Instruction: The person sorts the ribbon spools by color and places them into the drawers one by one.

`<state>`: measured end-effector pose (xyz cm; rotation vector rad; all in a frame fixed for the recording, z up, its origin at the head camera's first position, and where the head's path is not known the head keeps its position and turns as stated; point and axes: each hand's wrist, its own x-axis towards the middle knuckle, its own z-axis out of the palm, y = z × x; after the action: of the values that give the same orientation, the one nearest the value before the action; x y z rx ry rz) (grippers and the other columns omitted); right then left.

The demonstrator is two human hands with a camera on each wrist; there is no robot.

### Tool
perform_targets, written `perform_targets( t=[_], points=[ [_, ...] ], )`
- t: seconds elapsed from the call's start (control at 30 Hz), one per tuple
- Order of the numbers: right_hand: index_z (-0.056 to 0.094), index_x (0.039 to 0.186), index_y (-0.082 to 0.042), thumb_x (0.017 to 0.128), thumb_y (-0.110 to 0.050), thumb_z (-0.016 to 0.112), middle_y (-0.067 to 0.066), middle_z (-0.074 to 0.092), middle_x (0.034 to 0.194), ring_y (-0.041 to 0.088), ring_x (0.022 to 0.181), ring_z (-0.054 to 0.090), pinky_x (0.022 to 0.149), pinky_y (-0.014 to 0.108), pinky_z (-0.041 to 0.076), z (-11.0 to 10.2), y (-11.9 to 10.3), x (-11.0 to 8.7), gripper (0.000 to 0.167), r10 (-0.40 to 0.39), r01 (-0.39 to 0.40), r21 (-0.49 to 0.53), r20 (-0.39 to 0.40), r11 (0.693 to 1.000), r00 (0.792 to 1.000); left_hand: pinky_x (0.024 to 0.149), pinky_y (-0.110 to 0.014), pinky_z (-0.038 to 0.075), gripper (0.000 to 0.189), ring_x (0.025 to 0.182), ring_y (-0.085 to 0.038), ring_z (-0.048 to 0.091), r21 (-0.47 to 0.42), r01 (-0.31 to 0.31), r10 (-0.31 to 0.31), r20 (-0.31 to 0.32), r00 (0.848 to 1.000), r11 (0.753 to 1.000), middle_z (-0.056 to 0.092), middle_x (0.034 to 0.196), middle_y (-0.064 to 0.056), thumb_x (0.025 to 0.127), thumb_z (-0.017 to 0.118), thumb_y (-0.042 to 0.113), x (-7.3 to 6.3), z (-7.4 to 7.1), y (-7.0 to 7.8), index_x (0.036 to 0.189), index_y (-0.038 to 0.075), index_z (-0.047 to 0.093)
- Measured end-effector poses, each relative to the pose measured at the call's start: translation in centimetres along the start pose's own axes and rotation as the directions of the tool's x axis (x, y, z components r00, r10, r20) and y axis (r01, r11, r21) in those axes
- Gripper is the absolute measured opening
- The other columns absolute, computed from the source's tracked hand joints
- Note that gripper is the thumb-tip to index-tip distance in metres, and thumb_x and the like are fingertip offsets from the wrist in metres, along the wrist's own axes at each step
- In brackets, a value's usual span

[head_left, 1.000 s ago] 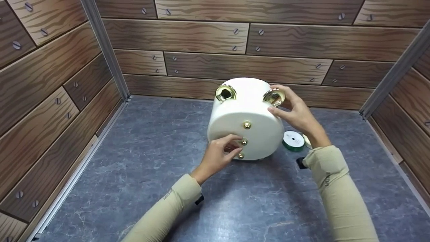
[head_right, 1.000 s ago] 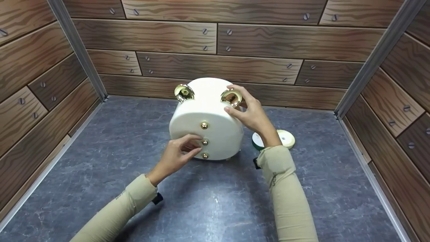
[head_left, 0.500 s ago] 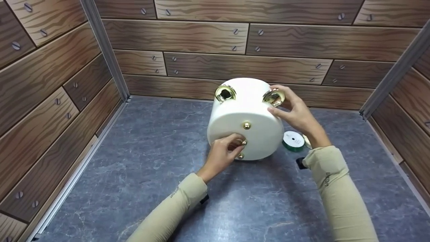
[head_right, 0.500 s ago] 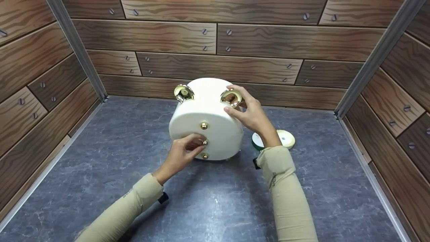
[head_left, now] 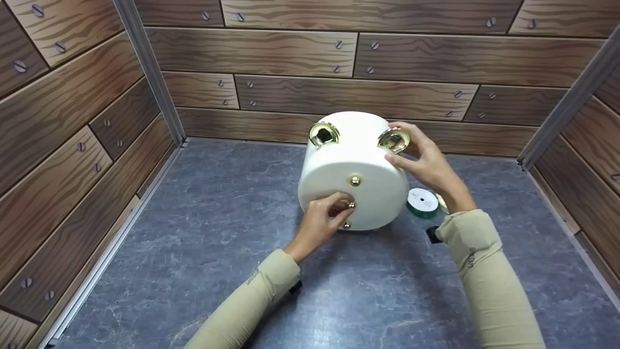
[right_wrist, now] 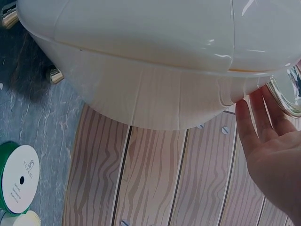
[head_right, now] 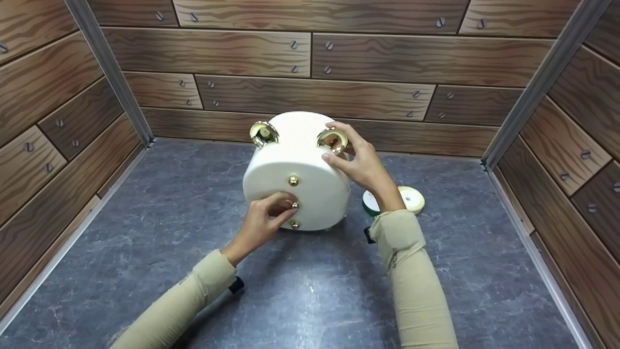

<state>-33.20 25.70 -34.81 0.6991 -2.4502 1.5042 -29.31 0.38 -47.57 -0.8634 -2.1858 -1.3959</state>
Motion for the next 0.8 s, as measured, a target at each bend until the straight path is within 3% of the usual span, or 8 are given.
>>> perform_targets(
  t=[0.33,0.6,0.8],
  points=[
    [0.049,0.152,-0.018,0.095,-0.011,0.075,0.010,0.058,0.140,0.026,0.124,0.058,0.108,0.042,0.048,0.07,-0.08,0.14,0.063,0.007,-0.007,0.015,0.002,1.000,1.000,0.077,-0.016,0.062,0.012,0.087,-0.015,0.077,-0.037,0.012,-0.012,0.004,1.000,0.999,0.080,0.097,-0.007,0.095,0.076,0.011,-0.05,-0.16,0.02,0.105,0.007,0.073],
    [0.047,0.153,-0.019,0.096,-0.012,0.075,0.008,0.057,0.141,0.027,0.128,0.057,0.114,0.056,0.044,-0.04,-0.01,0.04,0.063,0.018,-0.018,0.019,0.010,1.000,1.000,0.078,-0.016,0.062,0.013,0.088,-0.016,0.077,-0.037,0.023,-0.022,0.012,1.000,0.999,0.080,0.098,-0.008,0.095,0.076,0.011,-0.11,-0.10,0.25,0.106,0.007,0.073],
    [0.046,0.154,-0.020,0.097,-0.015,0.074,0.009,0.055,0.143,0.029,0.133,0.054,0.115,0.055,0.043,-0.07,-0.18,-0.03,0.064,0.024,-0.024,0.008,0.023,1.000,0.999,0.078,-0.015,0.061,0.013,0.088,-0.015,0.077,-0.036,0.049,-0.048,0.023,0.999,0.998,0.080,0.098,-0.007,0.094,0.077,0.011,-0.18,-0.18,0.47,0.106,0.006,0.073]
  ],
)
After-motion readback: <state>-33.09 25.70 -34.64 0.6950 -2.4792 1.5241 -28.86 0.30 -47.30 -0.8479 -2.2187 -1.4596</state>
